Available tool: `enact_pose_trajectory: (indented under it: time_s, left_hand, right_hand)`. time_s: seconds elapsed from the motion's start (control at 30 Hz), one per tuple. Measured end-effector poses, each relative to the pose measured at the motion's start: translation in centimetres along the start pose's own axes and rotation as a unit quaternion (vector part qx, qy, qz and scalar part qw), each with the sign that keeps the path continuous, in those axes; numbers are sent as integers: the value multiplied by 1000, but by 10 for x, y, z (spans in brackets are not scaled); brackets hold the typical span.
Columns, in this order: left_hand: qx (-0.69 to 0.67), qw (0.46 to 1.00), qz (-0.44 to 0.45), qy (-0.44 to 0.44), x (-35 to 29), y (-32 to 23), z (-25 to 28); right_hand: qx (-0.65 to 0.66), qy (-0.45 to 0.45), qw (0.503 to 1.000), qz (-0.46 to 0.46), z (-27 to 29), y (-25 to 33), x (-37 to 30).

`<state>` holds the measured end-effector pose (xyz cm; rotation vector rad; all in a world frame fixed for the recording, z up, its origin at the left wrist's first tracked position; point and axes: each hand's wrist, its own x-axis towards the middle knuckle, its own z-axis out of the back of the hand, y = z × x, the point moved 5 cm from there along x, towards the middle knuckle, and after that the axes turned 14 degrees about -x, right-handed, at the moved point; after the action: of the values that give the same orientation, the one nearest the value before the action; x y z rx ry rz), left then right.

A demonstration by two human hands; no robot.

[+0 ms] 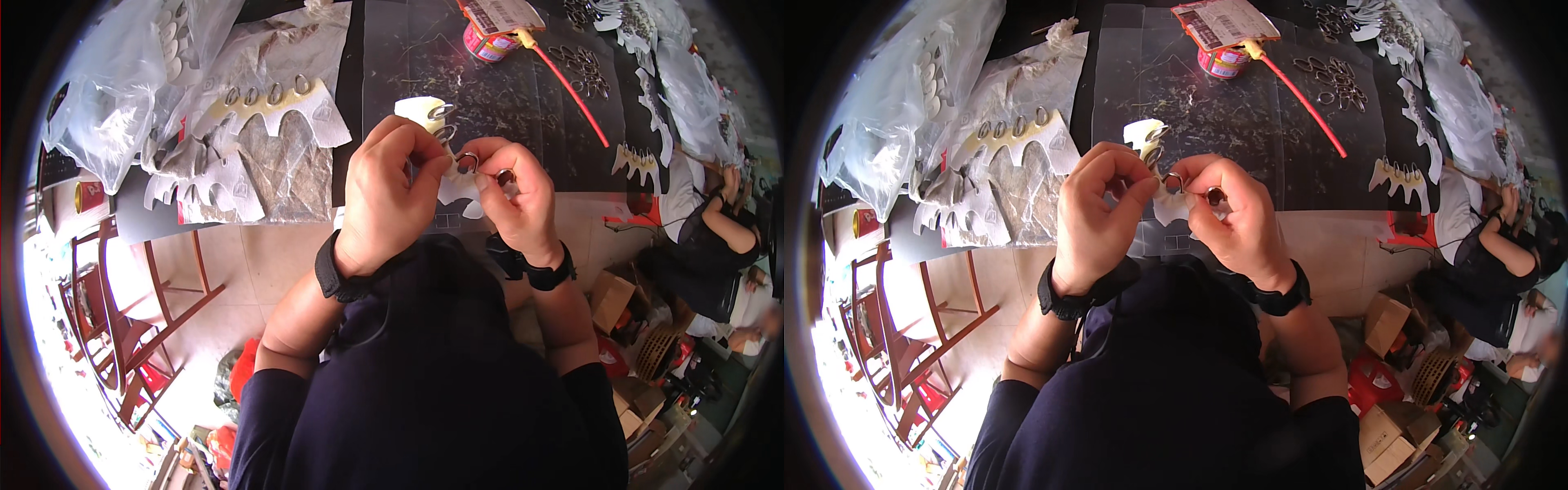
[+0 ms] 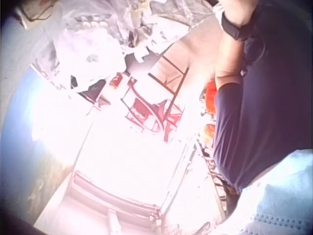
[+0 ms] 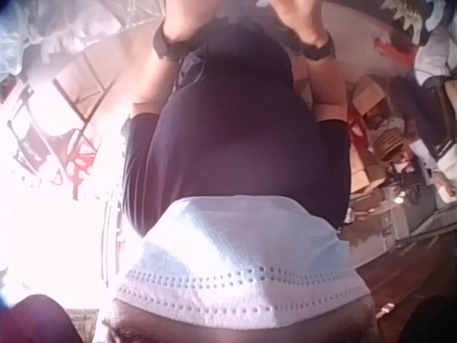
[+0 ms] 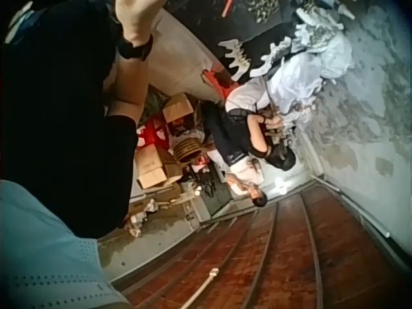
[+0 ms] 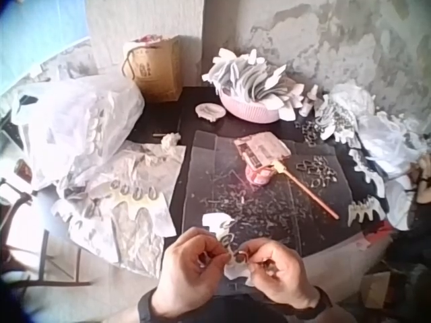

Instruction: Insert metal rings into pre-cut holes of shoe upper components.

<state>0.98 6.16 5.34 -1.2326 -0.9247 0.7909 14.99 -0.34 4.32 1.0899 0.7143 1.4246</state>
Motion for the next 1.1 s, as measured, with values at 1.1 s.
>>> enact_pose_trajectory:
  time_s: [1.1]
  left_hand:
    - [163, 976, -113, 93, -3, -4, 2]
  right_hand:
    - [-116, 67, 991, 25, 2, 5, 18]
